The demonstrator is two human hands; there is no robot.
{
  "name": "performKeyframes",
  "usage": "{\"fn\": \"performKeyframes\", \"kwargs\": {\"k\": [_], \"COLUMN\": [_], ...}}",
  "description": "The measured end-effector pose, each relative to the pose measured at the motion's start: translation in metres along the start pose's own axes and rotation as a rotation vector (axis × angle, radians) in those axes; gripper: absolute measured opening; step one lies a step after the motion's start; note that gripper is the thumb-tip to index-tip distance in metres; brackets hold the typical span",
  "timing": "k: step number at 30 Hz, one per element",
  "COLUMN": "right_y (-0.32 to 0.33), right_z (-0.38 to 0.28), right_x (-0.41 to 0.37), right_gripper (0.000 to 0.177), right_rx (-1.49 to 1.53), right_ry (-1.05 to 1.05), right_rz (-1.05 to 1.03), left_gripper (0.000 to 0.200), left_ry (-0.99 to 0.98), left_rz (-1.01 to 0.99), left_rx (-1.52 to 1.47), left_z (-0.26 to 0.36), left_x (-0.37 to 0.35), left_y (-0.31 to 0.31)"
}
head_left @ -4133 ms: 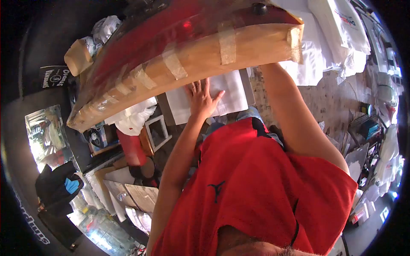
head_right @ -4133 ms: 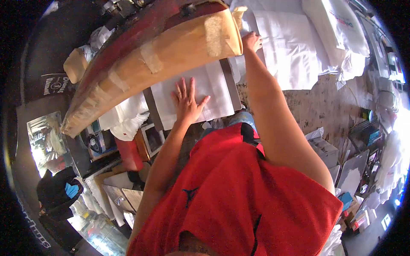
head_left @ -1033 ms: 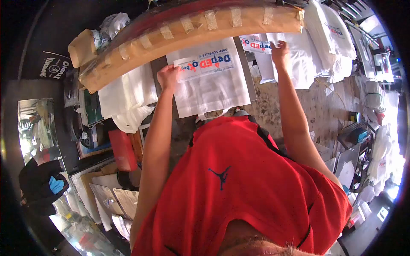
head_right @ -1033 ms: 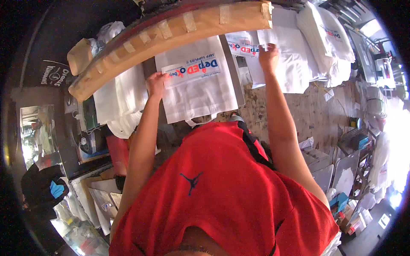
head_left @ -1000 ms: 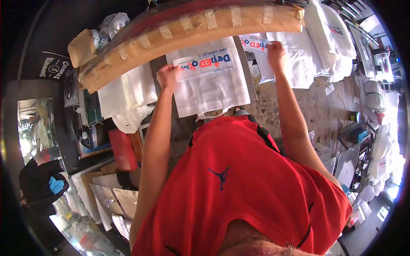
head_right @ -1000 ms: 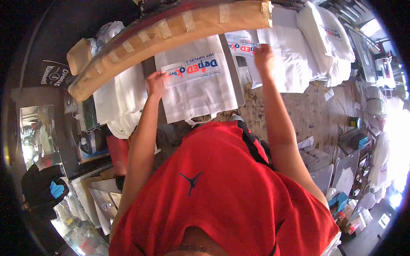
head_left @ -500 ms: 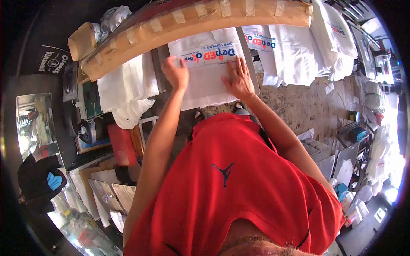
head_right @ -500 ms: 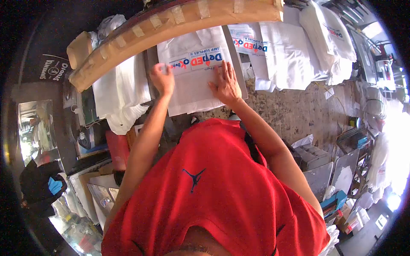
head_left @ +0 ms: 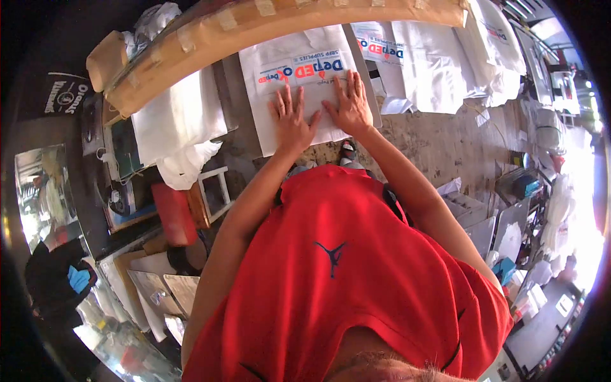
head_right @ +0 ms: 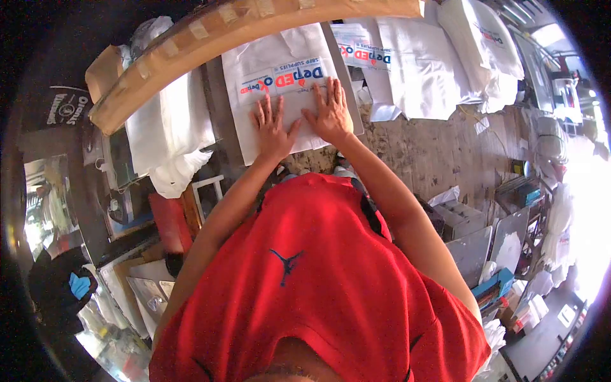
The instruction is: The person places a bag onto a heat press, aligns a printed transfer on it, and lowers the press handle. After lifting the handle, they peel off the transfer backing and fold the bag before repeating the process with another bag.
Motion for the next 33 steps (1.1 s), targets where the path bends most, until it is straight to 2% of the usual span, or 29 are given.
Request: {"fn": "performKeyframes", "kwargs": {"k": [4, 5, 7, 8, 9, 10, 11, 12, 13, 14, 16, 18, 20, 27, 29, 33], "right_y": [0.001, -0.001, 0.005, 0.009, 0.018, 0.026, 0.036, 0.042, 0.048, 0.047, 0.035, 0.026, 0.026, 0.021, 0.026, 0.025], "right_z": [0.000, 0.002, 0.016, 0.029, 0.057, 0.079, 0.085, 0.090, 0.088, 0.089, 0.088, 0.091, 0.093, 0.094, 0.093, 0.089], "right_x": [0.001, 0.002, 0.008, 0.013, 0.012, 0.005, 0.005, 0.005, 0.006, 0.006, 0.009, 0.010, 0.012, 0.006, 0.004, 0.001], "right_gripper": [0.077, 0.077, 0.073, 0.073, 0.063, 0.053, 0.042, 0.033, 0.028, 0.028, 0.031, 0.032, 0.032, 0.032, 0.028, 0.026], "right_rx": [-0.004, -0.002, 0.236, 0.236, 0.242, 0.247, 0.286, 0.326, 0.367, 0.373, 0.302, 0.286, 0.258, 0.313, 0.331, 0.282], "right_ry": [0.016, 0.017, 0.002, 0.005, -0.158, -0.323, -0.414, -0.501, -0.433, -0.430, -0.413, -0.412, -0.434, -0.463, -0.446, -0.469], "right_rz": [0.010, 0.007, 0.139, 0.138, 0.147, 0.147, 0.057, -0.031, 0.060, 0.057, -0.170, -0.189, -0.137, -0.163, -0.027, -0.012], "left_gripper": [0.080, 0.075, 0.070, 0.063, 0.056, 0.042, 0.034, 0.033, 0.033, 0.032, 0.032, 0.032, 0.028, 0.023, 0.022, 0.021], "left_ry": [0.021, -0.002, -0.020, 0.059, 0.141, 0.216, 0.487, 0.634, 0.699, 0.762, 0.757, 0.753, 0.742, 0.724, 0.777, 0.819], "left_rz": [-0.005, 0.048, 0.097, 0.184, 0.261, 0.388, 0.336, 0.105, 0.021, -0.062, -0.096, -0.132, -0.143, -0.088, -0.111, -0.099], "left_rx": [-0.004, 0.016, 0.037, -0.138, -0.314, -0.141, -0.258, -0.296, -0.374, -0.451, -0.492, -0.537, -0.491, -0.536, -0.531, -0.571], "left_z": [0.001, 0.003, 0.001, -0.019, -0.042, -0.070, -0.111, -0.146, -0.156, -0.163, -0.168, -0.170, -0.169, -0.173, -0.173, -0.170], "left_x": [0.003, 0.004, 0.006, 0.012, 0.009, 0.000, -0.012, -0.018, -0.025, -0.031, -0.033, -0.036, -0.037, -0.039, -0.040, -0.042], "left_y": [0.004, 0.011, 0.026, 0.044, 0.058, 0.076, 0.073, 0.063, 0.062, 0.059, 0.056, 0.050, 0.050, 0.042, 0.043, 0.046]}}
Point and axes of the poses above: each hand's wrist, its own x-axis towards the middle knuckle, its own y-axis out of the back of the hand, z = x × y, the point moved 7 cm from there along x, towards the middle knuckle, and after that the axes turned 2 degrees about z, right-handed, at the moved point
